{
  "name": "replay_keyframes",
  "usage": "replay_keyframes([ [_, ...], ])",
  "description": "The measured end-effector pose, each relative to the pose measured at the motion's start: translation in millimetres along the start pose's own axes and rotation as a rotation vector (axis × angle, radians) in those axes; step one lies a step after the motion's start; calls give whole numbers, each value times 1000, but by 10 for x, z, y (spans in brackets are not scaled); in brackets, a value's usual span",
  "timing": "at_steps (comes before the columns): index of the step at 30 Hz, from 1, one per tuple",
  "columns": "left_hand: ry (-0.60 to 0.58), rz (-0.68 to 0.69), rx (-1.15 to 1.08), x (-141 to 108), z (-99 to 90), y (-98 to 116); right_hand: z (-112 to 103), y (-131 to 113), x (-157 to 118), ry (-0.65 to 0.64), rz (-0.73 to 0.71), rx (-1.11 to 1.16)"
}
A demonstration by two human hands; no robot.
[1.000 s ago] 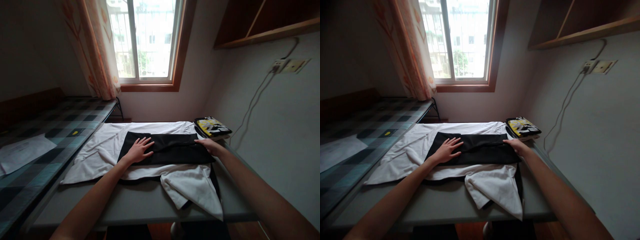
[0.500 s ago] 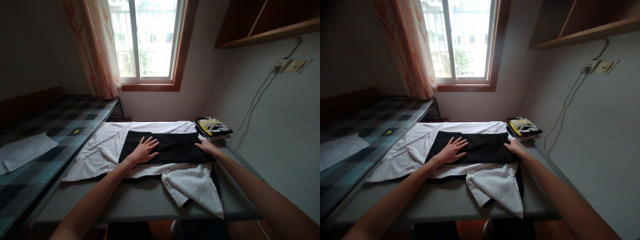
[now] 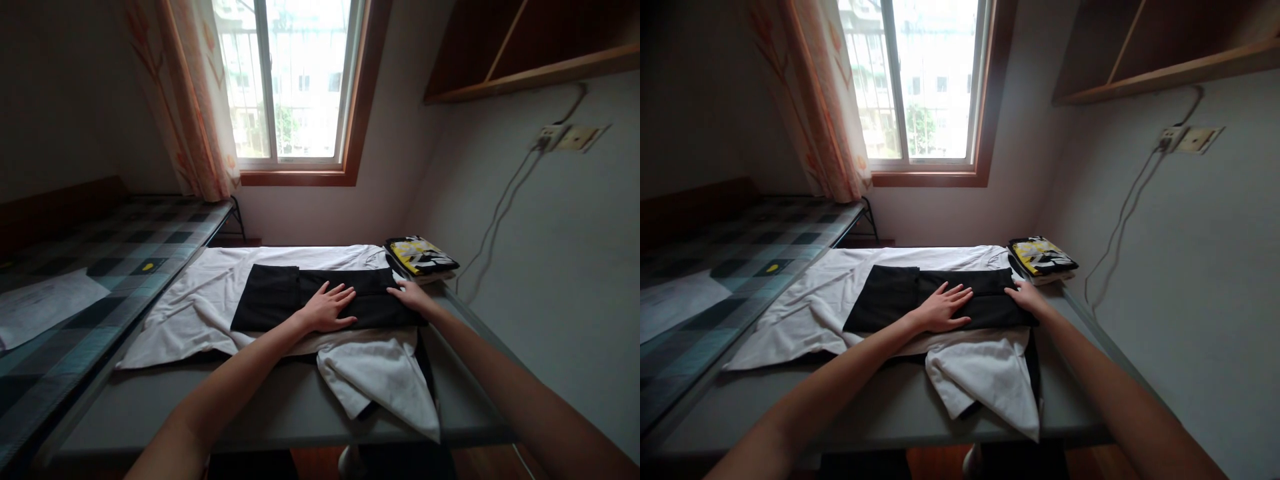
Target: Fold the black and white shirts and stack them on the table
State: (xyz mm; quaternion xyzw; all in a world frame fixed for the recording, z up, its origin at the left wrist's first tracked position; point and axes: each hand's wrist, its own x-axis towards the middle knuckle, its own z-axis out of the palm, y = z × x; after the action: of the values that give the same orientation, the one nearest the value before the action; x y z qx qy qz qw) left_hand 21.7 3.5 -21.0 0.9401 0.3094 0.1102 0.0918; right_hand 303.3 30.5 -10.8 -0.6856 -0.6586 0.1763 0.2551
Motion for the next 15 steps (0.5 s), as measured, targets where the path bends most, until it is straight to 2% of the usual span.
replay_keyframes([
  [4,-6,-4,-11,-28,-23,11,-117,-175,27,-17,89,-20],
  [8,36,-25,-130,-9,-49,25,-286,-471,92,-6,56,0],
  [10,134,-52,-272,19,-87,16,-348,-683,117,-11,17,22],
  [12,290,-124,-477,40,-169,-17,-364,-946,123,-58,-13,45],
  [15,469,-378,-921,12,-380,-119,-256,-1391,81,-145,-74,79],
])
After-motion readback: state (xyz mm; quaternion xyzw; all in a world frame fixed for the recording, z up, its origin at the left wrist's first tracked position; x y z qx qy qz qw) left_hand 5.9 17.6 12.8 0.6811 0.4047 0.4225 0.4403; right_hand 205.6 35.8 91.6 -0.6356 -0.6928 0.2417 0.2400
